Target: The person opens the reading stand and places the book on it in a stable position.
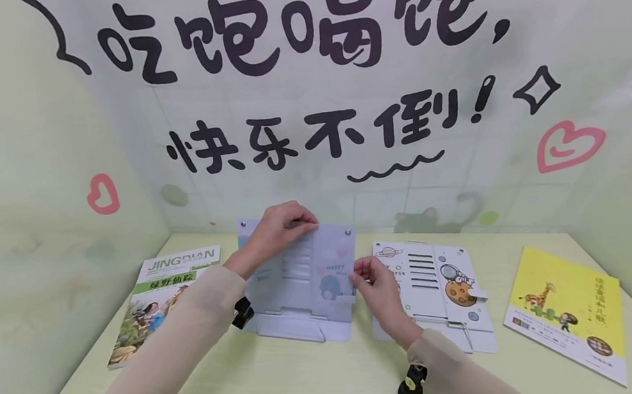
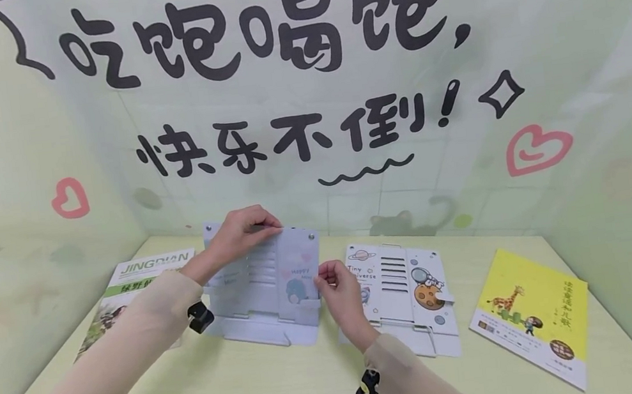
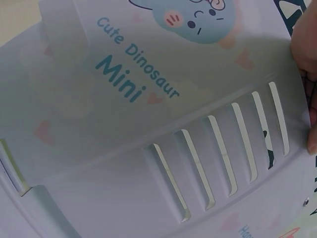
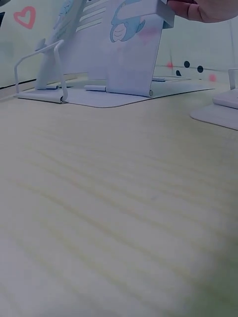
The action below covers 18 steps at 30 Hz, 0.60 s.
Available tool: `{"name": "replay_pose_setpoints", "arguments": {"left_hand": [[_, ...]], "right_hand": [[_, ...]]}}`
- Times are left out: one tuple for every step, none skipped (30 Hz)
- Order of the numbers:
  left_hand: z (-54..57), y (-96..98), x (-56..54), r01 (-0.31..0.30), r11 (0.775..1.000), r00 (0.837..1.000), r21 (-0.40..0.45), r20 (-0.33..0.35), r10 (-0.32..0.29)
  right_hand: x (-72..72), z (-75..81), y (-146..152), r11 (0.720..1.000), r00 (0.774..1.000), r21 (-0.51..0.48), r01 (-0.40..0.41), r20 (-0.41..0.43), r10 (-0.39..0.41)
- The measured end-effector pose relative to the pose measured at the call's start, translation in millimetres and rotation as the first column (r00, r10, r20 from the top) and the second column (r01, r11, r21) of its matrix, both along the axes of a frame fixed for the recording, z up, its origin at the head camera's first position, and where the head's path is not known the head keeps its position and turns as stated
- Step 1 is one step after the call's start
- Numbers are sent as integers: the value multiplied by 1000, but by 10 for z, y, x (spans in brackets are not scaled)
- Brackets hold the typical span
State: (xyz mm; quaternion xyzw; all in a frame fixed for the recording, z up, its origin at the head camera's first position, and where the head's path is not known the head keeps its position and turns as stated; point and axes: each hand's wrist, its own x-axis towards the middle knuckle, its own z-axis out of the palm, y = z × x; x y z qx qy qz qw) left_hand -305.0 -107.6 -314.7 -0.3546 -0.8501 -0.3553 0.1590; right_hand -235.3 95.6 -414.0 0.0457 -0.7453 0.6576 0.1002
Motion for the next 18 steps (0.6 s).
{"name": "replay_pose_setpoints", "arguments": {"left_hand": [[-5,-5,-11,15,1000,1000,6,-13,-15],[-7,-9,-16,29,999,999,12,-21,-29],[-8,-13,-22,39,999,999,15,-29,-39],[-14,-25,-26,45,999,998,16,-35,-45],[-17,-35,-27,52,998,998,17,-37,-52],[-20,-44,-29,58,998,998,18,-37,-57],[-20,-54,-27,64,998,997,19,-37,-63],[-20,-62,-24,70,997,997,21,-36,-69],[-22,-70,-23,76,997,997,24,-36,-75],[-24,-78,-23,83,996,996,26,-38,-82],[-24,-86,-19,91,995,995,28,-42,-90],[-27,-95,-19,99,995,994,31,-46,-97],[-27,-103,-18,106,994,993,33,-53,-104],[-30,-111,-18,111,993,992,35,-58,-109],[-33,-119,-19,115,993,992,37,-63,-112],[-36,-126,-18,120,992,991,41,-64,-117],[-37,-134,-15,124,991,990,44,-67,-121],[-40,-141,-10,127,991,990,47,-68,-124]], "right_hand": [[8,-2,-3,1000,1000,-1,0,1,0],[16,-5,-5,1000,1000,-2,-1,3,1],[23,-9,-5,1000,1000,0,-2,2,2],[29,-16,-10,1000,1000,1,-5,0,5],[34,-25,-13,1000,1000,-4,-10,2,10],[35,-34,-12,1000,1000,-13,-17,5,17],[37,-42,-8,999,1000,-18,-27,2,27],[39,-48,-2,999,999,-31,-38,4,39],[40,-53,8,998,999,-44,-50,7,51],[39,-57,20,996,998,-62,-64,8,64],[36,-58,34,993,997,-82,-79,9,80],[33,-54,47,991,996,-100,-93,6,94],[27,-47,62,988,994,-115,-104,1,105],[18,-36,76,985,994,-134,-111,-3,111],[2,-27,90,983,994,-146,-113,-7,113],[-19,-16,104,982,994,-153,-110,-10,110],[-44,-8,117,983,995,-155,-100,-4,101],[-72,1,131,985,996,-153,-86,6,88]]}}
